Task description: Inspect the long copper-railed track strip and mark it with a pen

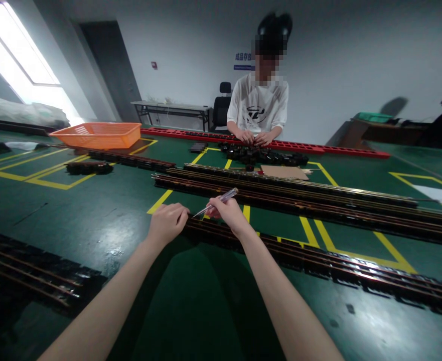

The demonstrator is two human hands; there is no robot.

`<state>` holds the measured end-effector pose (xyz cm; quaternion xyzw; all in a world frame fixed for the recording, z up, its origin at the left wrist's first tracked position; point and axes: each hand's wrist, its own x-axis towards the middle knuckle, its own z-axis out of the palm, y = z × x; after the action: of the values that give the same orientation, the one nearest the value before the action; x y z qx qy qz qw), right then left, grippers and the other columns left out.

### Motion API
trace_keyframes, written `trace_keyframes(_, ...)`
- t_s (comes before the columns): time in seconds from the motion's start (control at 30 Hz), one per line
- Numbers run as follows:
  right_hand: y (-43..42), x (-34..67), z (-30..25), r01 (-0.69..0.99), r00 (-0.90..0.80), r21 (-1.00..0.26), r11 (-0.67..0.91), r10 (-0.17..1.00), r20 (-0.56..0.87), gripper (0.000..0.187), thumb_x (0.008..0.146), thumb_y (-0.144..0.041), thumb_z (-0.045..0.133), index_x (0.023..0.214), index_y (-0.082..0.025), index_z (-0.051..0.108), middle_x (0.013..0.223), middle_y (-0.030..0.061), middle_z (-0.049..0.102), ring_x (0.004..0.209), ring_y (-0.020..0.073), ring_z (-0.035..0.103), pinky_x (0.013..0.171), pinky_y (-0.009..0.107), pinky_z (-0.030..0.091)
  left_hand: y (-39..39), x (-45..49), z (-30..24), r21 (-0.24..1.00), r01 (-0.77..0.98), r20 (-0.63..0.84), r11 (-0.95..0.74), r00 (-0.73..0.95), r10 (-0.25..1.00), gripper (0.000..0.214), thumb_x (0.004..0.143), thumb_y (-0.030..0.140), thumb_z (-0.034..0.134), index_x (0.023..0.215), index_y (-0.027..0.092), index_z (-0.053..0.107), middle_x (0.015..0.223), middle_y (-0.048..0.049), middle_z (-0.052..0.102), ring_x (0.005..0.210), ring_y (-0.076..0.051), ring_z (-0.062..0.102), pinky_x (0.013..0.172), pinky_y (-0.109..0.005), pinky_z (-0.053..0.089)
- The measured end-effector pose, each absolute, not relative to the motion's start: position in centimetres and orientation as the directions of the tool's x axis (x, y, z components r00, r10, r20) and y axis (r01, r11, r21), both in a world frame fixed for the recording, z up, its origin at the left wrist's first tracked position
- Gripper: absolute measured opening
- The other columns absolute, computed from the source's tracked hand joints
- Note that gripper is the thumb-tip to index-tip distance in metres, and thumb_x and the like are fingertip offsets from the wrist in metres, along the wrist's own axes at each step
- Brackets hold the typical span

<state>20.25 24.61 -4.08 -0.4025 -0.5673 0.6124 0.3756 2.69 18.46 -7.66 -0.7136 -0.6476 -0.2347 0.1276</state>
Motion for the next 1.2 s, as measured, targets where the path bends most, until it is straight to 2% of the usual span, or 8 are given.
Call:
trace_keyframes(0.4, 24.7, 22.6, -4.0, 0.049, -0.440, -0.998, -0.035, 0.897, -0.053, 0.019, 0.078, -0.032, 0.061, 0.066, -0.017, 0.064, 0.063, 0.0015, 0.068, 0.061, 0.0119, 0.063, 0.061, 0.023, 0.048, 18.2, 3.7, -7.5, 0.129, 0.987, 0.499, -0.092, 0.015, 0.866, 0.040, 0.090, 0.022, 0.033, 0.070, 0.015, 0.067, 0.075, -0.0082, 0.069, 0.065, -0.018, 0.061, 0.070, -0.034, 0.039)
trace_keyframes(0.6, 23.9, 23.6, -3.6, 0.089, -0.430, -0.996, -0.034, 0.900, -0.069, 0.022, 0.075, -0.037, 0.064, 0.069, -0.016, 0.063, 0.066, 0.0020, 0.068, 0.061, 0.0123, 0.062, 0.062, 0.025, 0.047, 18.1, 5.1, -7.6, 0.111, 0.992, 0.537, -0.055, -0.013, 0.843, 0.038, 0.090, 0.021, 0.034, 0.071, 0.014, 0.067, 0.078, -0.0084, 0.070, 0.073, -0.021, 0.062, 0.079, -0.039, 0.037)
trace_keyframes(0.8, 23.6, 24.3, -4.2, 0.037, -0.430, -0.999, -0.023, 0.902, -0.036, 0.029, 0.070, -0.045, 0.068, 0.072, -0.016, 0.064, 0.069, 0.0027, 0.069, 0.063, 0.0128, 0.062, 0.062, 0.025, 0.046, 18.1, 6.0, -7.6, 0.129, 0.989, 0.527, -0.071, -0.008, 0.850, 0.039, 0.091, 0.021, 0.034, 0.072, 0.014, 0.067, 0.079, -0.0070, 0.070, 0.072, -0.019, 0.062, 0.077, -0.037, 0.037)
trace_keyframes(1.2, 23.6, 24.3, -4.1, -0.082, -0.351, -0.991, -0.105, 0.934, -0.069, 0.018, 0.069, -0.031, 0.066, 0.061, -0.015, 0.061, 0.056, 0.0007, 0.065, 0.053, 0.0096, 0.059, 0.056, 0.021, 0.047, 18.3, 5.6, -7.5, 0.121, 0.988, 0.496, -0.093, 0.021, 0.868, 0.040, 0.092, 0.022, 0.032, 0.071, 0.015, 0.065, 0.079, -0.0065, 0.068, 0.070, -0.018, 0.060, 0.068, -0.034, 0.037)
